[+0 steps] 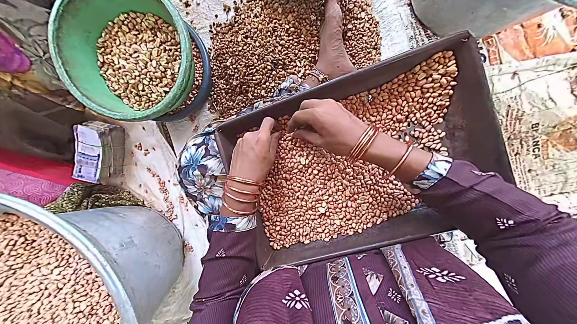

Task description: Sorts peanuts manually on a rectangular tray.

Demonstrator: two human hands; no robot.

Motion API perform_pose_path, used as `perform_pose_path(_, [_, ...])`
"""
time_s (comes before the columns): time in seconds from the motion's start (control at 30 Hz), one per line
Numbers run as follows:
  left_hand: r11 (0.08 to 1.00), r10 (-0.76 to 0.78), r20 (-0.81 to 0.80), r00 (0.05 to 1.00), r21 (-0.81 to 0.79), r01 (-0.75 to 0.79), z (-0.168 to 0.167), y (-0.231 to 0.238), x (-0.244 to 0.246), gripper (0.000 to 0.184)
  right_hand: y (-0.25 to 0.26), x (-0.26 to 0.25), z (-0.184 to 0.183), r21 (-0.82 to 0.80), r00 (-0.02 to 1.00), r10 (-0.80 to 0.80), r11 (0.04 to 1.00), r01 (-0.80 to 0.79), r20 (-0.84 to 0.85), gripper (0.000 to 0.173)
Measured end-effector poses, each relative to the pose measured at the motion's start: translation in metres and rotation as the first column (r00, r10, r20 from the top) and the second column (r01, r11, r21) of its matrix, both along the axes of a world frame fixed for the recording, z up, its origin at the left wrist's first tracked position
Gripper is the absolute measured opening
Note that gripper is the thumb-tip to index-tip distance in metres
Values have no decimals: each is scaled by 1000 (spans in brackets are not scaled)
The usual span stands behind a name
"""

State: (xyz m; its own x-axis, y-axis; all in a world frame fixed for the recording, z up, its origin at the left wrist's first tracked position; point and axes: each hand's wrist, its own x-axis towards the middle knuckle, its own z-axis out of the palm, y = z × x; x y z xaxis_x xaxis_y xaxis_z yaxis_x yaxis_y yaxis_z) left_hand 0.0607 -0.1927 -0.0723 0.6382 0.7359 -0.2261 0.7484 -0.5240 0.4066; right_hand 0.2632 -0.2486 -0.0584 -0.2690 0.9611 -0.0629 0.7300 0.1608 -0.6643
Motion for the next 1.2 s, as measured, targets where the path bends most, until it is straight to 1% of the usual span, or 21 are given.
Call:
perform_pose_path(0.1, [1000,-5,96,995,10,4,0,-3,-3,24,2,-10,0,-47,996,39,998,-35,86,16])
perform_pose_path(0.17, [998,52,212,976,-54,-41,-5,2,-3,25,8,-10,-1,-90,993,61,995,-53,96,16])
perform_pose_path(0.2, [992,92,303,949,-111,-60,-6,2,-4,24,11,-8,-3,-107,995,70,992,-62,71,16])
perform_pose_path(0.23, [976,153,415,897,-205,-72,-6,1,-6,22,13,-4,-3,-134,997,71,989,-66,33,17])
perform_pose_path(0.27, [941,244,522,817,-332,-69,-6,3,-5,20,16,1,-1,-176,999,54,983,-54,-8,18])
perform_pose_path(0.3, [883,348,615,707,-468,-28,-5,5,-4,17,16,6,5,-239,999,13,971,-24,-47,18])
perform_pose_path(0.33, [810,452,669,589,-585,44,-3,5,-5,18,15,11,12,-301,996,-40,953,12,-86,15])
perform_pose_path(0.37, [734,539,681,495,-669,120,-1,4,-9,23,12,17,17,-343,991,-79,939,37,-111,10])
perform_pose_path(0.4, [665,597,669,443,-721,193,1,1,-15,29,9,22,22,-376,988,-92,926,39,-123,6])
perform_pose_path(0.43, [630,608,661,440,-739,240,2,-2,-20,32,5,27,25,-390,990,-79,920,26,-119,5])
perform_pose_path(0.47, [634,585,656,476,-737,237,3,-4,-23,32,1,32,26,-383,994,-46,924,5,-98,7])
perform_pose_path(0.53, [735,466,653,597,-661,150,5,-13,-23,30,-8,38,22,-340,999,30,940,-44,-46,8])
perform_pose_path(0.6, [880,279,617,735,-472,62,7,-21,-20,28,-16,38,15,-278,998,58,958,-64,-29,9])
perform_pose_path(0.63, [938,165,591,790,-341,59,5,-24,-20,25,-20,37,11,-232,997,67,970,-72,-26,10])
perform_pose_path(0.67, [971,53,562,825,-222,88,3,-27,-20,23,-21,35,8,-193,997,81,978,-83,-19,11])
perform_pose_path(0.73, [981,-125,501,856,-67,182,-1,-33,-23,20,-20,32,6,-165,993,115,980,-111,15,13])
perform_pose_path(0.8, [965,-234,438,868,-1,261,-8,-39,-24,25,-18,28,8,-163,986,149,977,-137,68,13])
perform_pose_path(0.93, [952,-305,297,905,77,296,-12,-47,-20,27,-16,17,16,-194,967,175,971,-138,185,12])
perform_pose_path(1.03, [952,-305,272,913,106,286,-12,-48,-15,23,-14,13,19,-249,960,174,962,-117,222,13])
perform_pose_path(1.13, [966,-255,332,908,39,257,-12,-45,-14,23,-11,16,13,-244,971,153,964,-106,184,12])
perform_pose_path(1.2, [972,-218,363,906,0,234,-12,-44,-15,25,-9,24,13,-272,989,123,957,-96,82,11])
